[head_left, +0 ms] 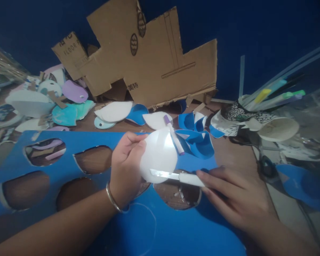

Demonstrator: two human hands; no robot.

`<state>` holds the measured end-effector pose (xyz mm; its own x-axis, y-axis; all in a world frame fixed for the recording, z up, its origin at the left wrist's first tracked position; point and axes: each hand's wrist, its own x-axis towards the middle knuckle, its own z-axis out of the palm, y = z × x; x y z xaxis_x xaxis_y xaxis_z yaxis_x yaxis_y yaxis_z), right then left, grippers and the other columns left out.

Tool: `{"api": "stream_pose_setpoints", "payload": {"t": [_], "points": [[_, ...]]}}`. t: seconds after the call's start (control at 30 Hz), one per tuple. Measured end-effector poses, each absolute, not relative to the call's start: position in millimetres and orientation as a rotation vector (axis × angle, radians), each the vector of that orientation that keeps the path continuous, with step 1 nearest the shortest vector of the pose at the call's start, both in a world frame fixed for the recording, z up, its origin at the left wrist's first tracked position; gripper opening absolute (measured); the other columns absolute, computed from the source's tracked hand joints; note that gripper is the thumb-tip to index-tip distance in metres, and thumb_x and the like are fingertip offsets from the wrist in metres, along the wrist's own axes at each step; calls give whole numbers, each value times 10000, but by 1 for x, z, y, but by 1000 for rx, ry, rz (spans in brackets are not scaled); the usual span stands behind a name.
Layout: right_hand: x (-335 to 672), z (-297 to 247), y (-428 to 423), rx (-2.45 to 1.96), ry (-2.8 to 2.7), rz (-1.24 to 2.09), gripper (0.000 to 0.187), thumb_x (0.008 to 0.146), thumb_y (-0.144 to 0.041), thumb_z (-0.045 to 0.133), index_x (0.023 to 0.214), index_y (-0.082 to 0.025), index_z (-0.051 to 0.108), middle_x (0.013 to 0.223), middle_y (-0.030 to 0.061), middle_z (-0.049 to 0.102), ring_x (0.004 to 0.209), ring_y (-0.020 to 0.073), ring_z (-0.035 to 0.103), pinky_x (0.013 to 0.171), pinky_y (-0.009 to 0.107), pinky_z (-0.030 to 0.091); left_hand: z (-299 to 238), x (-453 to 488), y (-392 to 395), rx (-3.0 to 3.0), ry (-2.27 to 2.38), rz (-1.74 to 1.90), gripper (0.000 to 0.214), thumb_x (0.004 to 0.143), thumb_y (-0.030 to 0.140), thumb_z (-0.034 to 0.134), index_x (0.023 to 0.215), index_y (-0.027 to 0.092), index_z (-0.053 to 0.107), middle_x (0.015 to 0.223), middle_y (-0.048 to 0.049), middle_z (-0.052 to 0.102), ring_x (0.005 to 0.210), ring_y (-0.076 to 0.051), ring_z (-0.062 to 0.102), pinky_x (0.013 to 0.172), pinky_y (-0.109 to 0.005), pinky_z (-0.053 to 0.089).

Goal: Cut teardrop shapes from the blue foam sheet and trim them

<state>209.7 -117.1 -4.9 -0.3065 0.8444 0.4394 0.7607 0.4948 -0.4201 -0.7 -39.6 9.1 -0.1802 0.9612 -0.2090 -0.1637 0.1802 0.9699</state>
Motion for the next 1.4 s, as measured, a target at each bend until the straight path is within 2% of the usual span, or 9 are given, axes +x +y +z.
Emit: {"api": "stream_pose_setpoints", "payload": {"t": [0.2,0.37,0.63,0.73,0.83,0.97,1.03,1.17,1.4], "points": [[210,-1,-116,-1307,-2138,166,263,820,-141,576,1068,-155,662,848,71,661,723,154,636,602,252,523,10,-1,-39,893,1349,1286,84,764,272,605,761,188,593,743,1,633,550,-111,570,420,-196,448],[210,-1,-117,-1329,-2109,183,285,829,-156,563,1098,-189,651,864,66,664,737,161,645,619,262,537,5,-4,-42,896,1335,1238,123,741,312,636,735,206,572,733,3,609,571,-136,579,429,-222,457],[210,-3,-115,-1468,-1854,259,250,836,-184,551,1057,-196,668,822,49,689,708,163,665,565,232,532,8,0,-40,794,1262,1270,113,739,281,632,747,197,557,623,13,594,458,-129,552,334,-209,435],[207,-4,-112,-1655,-1622,385,199,866,-269,517,910,-214,703,621,2,661,532,135,631,459,204,504,8,0,-40,778,1234,1252,113,747,281,629,774,199,556,684,11,619,504,-160,604,342,-239,479],[206,-4,-108,-1692,-1367,619,250,875,-338,502,781,-201,688,469,-30,573,383,103,543,378,185,461,6,-1,-40,784,1236,1225,158,738,310,650,821,205,566,772,-4,642,572,-193,645,368,-276,514],[206,-9,-105,-1564,-1147,946,246,857,-372,539,967,-179,647,534,-25,604,307,85,478,289,185,379,4,-2,-40,766,1176,1144,224,731,337,662,871,197,558,777,-36,655,573,-213,655,395,-296,523],[207,-13,-104,-1512,-1110,1021,262,844,-360,564,1034,-190,627,577,-19,626,314,78,482,304,182,385,4,-2,-40,770,1133,1099,228,737,333,658,900,207,561,763,-34,658,562,-203,648,393,-284,516],[208,-16,-104,-1486,-1057,1066,263,811,-354,606,1017,-199,658,605,-2,644,362,79,514,352,182,417,2,-5,-40,843,1122,1044,285,724,307,670,983,230,581,591,18,597,473,-164,592,371,-251,493],[209,-13,-103,-1566,-904,1178,216,770,-328,654,948,-229,728,630,8,659,442,83,544,400,180,433,-1,-10,-41,904,1170,982,268,698,342,700,902,190,613,700,-16,658,569,-175,635,418,-243,513]]}}
